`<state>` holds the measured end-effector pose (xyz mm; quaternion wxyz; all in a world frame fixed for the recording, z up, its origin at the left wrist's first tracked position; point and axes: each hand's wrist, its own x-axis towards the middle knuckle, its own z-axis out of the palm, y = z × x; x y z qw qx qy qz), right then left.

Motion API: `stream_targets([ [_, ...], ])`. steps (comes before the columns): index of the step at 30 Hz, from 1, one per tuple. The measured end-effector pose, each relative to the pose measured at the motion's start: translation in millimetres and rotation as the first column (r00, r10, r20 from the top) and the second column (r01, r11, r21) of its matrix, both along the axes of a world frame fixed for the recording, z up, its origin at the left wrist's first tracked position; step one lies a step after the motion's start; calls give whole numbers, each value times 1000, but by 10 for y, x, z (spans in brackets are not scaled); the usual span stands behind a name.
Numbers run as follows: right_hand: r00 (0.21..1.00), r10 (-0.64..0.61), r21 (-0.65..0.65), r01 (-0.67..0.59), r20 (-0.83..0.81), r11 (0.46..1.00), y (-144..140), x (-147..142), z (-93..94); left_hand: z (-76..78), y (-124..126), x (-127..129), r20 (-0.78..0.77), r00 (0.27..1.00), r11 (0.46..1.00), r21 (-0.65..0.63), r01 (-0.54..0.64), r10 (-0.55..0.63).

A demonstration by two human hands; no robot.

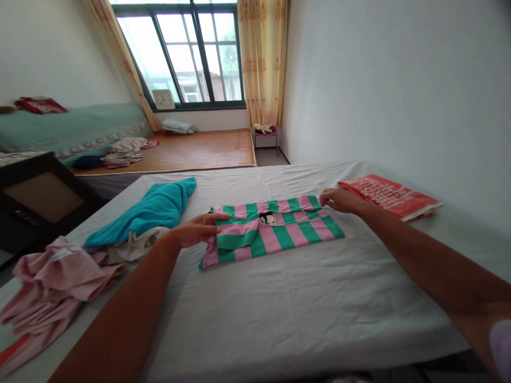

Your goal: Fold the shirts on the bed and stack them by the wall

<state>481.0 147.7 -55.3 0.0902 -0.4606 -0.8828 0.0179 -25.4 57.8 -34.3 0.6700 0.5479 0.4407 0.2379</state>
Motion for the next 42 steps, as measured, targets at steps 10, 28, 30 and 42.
stream_targets([
  [10,951,207,67,-197,-229,978,-555,-1138,93,-51,-4,77,101,993,996,69,53,-60],
  [28,987,88,349,-36,-134,937,-751,-2493,-198,-54,-89,380,491,859,987,-11,-160,145],
  [30,988,82,365,-30,-129,931,-698,-2479,-173,-70,-93,417,510,845,981,6,-193,163],
  [42,790,468,103,-469,-395,877,-688,-2012,5,23,-51,-58,24,982,982,32,185,-186],
])
